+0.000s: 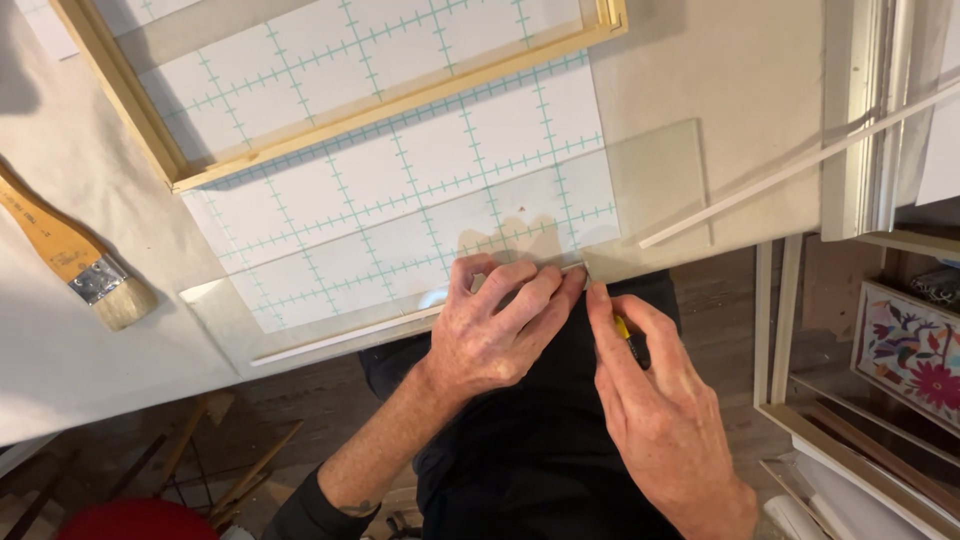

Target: The person takes thin white spacer strips from a bundle on the worktable, measures one against a wooden picture frame, cuts it to length with a utility knife, trims and fits the cut ends, and presses the finished strip into the rebate of the frame alongside the glass.

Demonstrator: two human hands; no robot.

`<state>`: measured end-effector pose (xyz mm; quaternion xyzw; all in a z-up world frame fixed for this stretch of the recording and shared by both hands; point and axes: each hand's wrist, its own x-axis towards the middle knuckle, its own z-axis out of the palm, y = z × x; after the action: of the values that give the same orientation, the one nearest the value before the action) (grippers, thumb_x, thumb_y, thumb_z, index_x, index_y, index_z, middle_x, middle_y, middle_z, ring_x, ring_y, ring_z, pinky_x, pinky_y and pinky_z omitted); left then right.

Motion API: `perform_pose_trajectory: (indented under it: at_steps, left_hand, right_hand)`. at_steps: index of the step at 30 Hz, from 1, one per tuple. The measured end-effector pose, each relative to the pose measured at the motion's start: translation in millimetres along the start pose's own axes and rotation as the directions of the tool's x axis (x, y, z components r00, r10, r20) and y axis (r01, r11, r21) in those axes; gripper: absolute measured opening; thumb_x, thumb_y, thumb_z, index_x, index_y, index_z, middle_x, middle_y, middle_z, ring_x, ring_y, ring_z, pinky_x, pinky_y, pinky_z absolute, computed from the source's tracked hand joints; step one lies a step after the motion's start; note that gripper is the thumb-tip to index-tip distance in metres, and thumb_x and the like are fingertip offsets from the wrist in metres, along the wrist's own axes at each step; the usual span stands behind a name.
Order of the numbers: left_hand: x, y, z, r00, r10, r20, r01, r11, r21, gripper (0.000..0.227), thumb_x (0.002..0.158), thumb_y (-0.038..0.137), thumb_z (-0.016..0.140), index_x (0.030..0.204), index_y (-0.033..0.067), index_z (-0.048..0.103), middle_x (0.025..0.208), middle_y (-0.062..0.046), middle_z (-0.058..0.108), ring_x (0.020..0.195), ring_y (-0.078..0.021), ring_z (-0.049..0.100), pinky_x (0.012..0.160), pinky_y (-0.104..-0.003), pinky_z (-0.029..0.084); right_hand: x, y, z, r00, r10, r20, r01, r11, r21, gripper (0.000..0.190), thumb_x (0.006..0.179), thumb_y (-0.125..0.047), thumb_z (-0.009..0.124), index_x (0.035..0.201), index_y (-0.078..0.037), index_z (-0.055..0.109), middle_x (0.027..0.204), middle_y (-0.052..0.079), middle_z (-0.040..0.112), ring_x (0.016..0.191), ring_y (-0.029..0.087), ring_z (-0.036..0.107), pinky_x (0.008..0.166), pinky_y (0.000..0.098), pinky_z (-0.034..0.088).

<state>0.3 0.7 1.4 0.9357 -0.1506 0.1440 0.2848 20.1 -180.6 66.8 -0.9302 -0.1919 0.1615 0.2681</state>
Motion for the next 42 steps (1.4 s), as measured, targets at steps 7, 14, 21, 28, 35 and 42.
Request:
perform_pose_trajectory:
  at_steps: [7, 14, 21, 28, 35, 42]
  left_hand:
    - [1, -2, -1, 1.000, 0.005, 0.005, -0.005, 1.000, 0.014, 0.035, 0.091, 0.016, 0.072, 0.124, 0.0047, 0.075, 0.123, -0.002, 0.060, 0.111, -0.0180, 0.059, 0.090, -0.042, 0.050]
    - [6, -6, -1, 1.000, 0.019, -0.011, -0.019, 1.000, 0.009, 0.036, 0.088, 0.015, 0.071, 0.122, 0.0042, 0.074, 0.122, -0.003, 0.062, 0.110, -0.0193, 0.061, 0.090, -0.042, 0.050]
    - [5, -2, -1, 1.000, 0.014, 0.007, -0.014, 1.000, 0.020, 0.036, 0.089, 0.016, 0.072, 0.123, 0.0044, 0.075, 0.121, -0.002, 0.062, 0.108, -0.0186, 0.061, 0.089, -0.041, 0.049]
    - [5, -1, -2, 1.000, -0.016, 0.009, 0.016, 0.999, -0.035, 0.038, 0.087, 0.016, 0.073, 0.124, 0.0054, 0.074, 0.120, -0.002, 0.062, 0.108, -0.0190, 0.061, 0.091, -0.042, 0.049]
    - [11, 6, -15, 0.997, -0.082, 0.008, 0.082, 0.995, -0.060, 0.039, 0.085, 0.009, 0.076, 0.124, 0.0043, 0.072, 0.119, -0.004, 0.063, 0.108, -0.0205, 0.064, 0.089, -0.040, 0.049]
    - [16, 19, -24, 0.982, -0.175, -0.075, 0.178, 0.983, 0.039, 0.028, 0.090, 0.007, 0.080, 0.117, 0.0051, 0.072, 0.113, -0.003, 0.063, 0.102, -0.0199, 0.063, 0.086, -0.040, 0.047]
  right_hand:
    - [2, 1, 1, 1.000, -0.004, 0.001, 0.004, 0.999, 0.032, 0.057, 0.086, 0.004, 0.065, 0.141, -0.005, 0.058, 0.127, 0.018, 0.057, 0.108, 0.036, 0.067, 0.079, 0.0425, 0.059]
    - [3, 7, 6, 0.999, 0.033, 0.028, -0.035, 0.995, 0.088, 0.057, 0.086, 0.001, 0.064, 0.142, -0.007, 0.057, 0.128, 0.018, 0.056, 0.107, 0.039, 0.066, 0.077, 0.0460, 0.057]
    - [6, 4, -5, 0.998, 0.016, 0.068, -0.024, 0.992, 0.123, 0.057, 0.089, 0.000, 0.064, 0.145, -0.006, 0.055, 0.129, 0.017, 0.056, 0.107, 0.039, 0.066, 0.078, 0.0462, 0.057]
    - [-3, 12, 3, 0.998, 0.056, -0.001, -0.056, 0.987, 0.149, 0.055, 0.090, 0.002, 0.065, 0.143, -0.010, 0.058, 0.128, 0.015, 0.057, 0.093, 0.028, 0.070, 0.072, 0.0386, 0.060]
    - [18, 14, -7, 0.966, 0.184, -0.179, -0.104, 0.917, 0.384, 0.063, 0.086, -0.002, 0.076, 0.142, 0.002, 0.048, 0.105, 0.010, 0.072, 0.089, 0.026, 0.072, 0.077, 0.0342, 0.058]
    - [47, 14, -5, 0.962, -0.090, -0.259, 0.153, 0.961, 0.232, 0.045, 0.093, 0.002, 0.077, 0.135, 0.000, 0.059, 0.108, 0.008, 0.074, 0.101, 0.023, 0.075, 0.088, 0.0335, 0.059]
